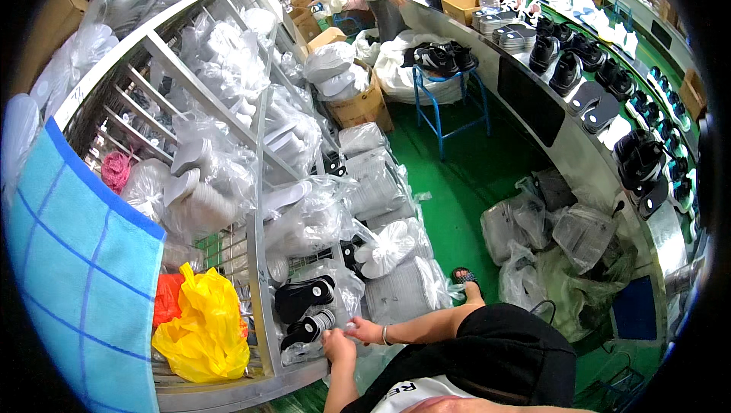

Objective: The person organizes shoe components by placing insoles into sneakers, collecting plastic bags from a shelf, and folding a blue towel before gathering more shoe parts from a rack.

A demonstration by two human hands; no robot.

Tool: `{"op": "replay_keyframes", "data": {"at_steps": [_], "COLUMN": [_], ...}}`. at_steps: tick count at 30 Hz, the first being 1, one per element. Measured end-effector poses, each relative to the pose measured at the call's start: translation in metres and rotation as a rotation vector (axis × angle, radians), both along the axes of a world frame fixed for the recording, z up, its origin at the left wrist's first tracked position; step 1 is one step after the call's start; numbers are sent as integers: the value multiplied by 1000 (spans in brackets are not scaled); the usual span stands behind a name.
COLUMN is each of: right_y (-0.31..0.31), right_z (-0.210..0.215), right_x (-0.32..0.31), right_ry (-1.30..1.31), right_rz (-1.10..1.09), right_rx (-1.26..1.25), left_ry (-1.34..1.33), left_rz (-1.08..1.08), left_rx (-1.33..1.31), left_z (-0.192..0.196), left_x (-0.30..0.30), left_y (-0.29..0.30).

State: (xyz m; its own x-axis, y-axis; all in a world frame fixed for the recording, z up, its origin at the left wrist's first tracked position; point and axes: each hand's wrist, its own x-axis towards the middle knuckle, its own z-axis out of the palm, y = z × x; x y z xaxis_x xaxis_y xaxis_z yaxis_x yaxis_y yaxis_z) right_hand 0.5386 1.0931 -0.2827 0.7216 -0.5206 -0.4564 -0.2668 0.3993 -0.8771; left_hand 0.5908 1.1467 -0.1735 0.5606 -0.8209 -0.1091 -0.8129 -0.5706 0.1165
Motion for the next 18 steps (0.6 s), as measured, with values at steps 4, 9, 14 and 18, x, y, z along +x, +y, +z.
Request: {"op": "replay_keyframes", "data": {"at_steps": [4,9,14,18], "right_y": [-5,-26,5,21], "right_z": [38,18,-24,-47], "right_x": [-4,9,35,55], "right_ry": [-219,-230,-569,-590], "right_rz": [208,458,402,239], "right_rx": [253,139,-286,-246], "left_ry": [-28,107,171,159], "left_rz": [71,210,202,103], "left_rx": [71,89,99,59], "left_z": [4,0,-12,0], "left_x": [4,19,26,23], "left_y": [6,1,5,-6]}}
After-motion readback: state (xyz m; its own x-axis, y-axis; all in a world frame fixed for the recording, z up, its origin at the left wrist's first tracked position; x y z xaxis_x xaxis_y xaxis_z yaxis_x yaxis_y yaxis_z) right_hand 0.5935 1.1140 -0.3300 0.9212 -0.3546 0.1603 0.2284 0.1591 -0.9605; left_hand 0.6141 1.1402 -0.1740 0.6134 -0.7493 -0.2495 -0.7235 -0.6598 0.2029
